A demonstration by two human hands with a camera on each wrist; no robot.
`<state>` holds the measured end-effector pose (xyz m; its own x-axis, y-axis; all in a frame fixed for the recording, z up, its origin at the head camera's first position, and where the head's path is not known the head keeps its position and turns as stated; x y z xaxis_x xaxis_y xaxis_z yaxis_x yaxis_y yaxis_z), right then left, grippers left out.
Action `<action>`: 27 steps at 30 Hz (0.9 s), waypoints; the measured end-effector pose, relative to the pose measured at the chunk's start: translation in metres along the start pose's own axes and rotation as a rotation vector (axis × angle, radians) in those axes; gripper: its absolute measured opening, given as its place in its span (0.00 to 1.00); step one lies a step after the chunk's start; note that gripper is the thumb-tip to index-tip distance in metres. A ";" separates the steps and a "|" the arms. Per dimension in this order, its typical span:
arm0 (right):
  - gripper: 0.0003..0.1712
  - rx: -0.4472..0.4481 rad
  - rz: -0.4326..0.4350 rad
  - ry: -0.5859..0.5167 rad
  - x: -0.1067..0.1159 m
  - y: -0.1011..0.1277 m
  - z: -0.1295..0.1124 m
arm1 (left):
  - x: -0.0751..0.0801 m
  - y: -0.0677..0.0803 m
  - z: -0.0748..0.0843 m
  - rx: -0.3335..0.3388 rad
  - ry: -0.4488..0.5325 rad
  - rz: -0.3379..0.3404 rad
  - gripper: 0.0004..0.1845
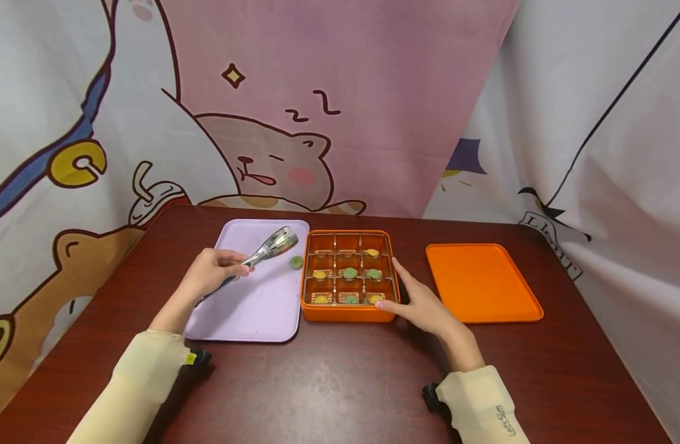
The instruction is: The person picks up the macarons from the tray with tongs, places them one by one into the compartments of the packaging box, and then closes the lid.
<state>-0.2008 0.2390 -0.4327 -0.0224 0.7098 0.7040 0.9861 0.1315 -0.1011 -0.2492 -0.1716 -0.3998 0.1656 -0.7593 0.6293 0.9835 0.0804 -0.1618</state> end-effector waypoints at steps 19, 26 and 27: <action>0.57 -0.004 -0.004 -0.005 0.000 0.000 -0.001 | -0.030 -0.016 0.036 -0.034 0.165 -0.061 0.13; 0.57 -0.004 -0.004 -0.002 0.000 0.000 0.000 | -0.041 -0.022 0.048 -0.053 0.159 -0.077 0.13; 0.56 -0.005 -0.003 -0.002 0.000 0.000 0.000 | -0.042 -0.022 0.049 -0.053 0.159 -0.080 0.13</action>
<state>-0.2004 0.2388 -0.4326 -0.0259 0.7110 0.7028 0.9868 0.1306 -0.0957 -0.2747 -0.1096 -0.3855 0.0690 -0.8548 0.5144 0.9873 -0.0155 -0.1582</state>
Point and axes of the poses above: each hand's wrist, its own y-axis away from the middle knuckle, its own x-axis out of the back of the hand, z = x × y, the point moved 2 cm from there along -y, towards the middle knuckle, and after that the axes turned 14 degrees about z, right-handed, at the moved point
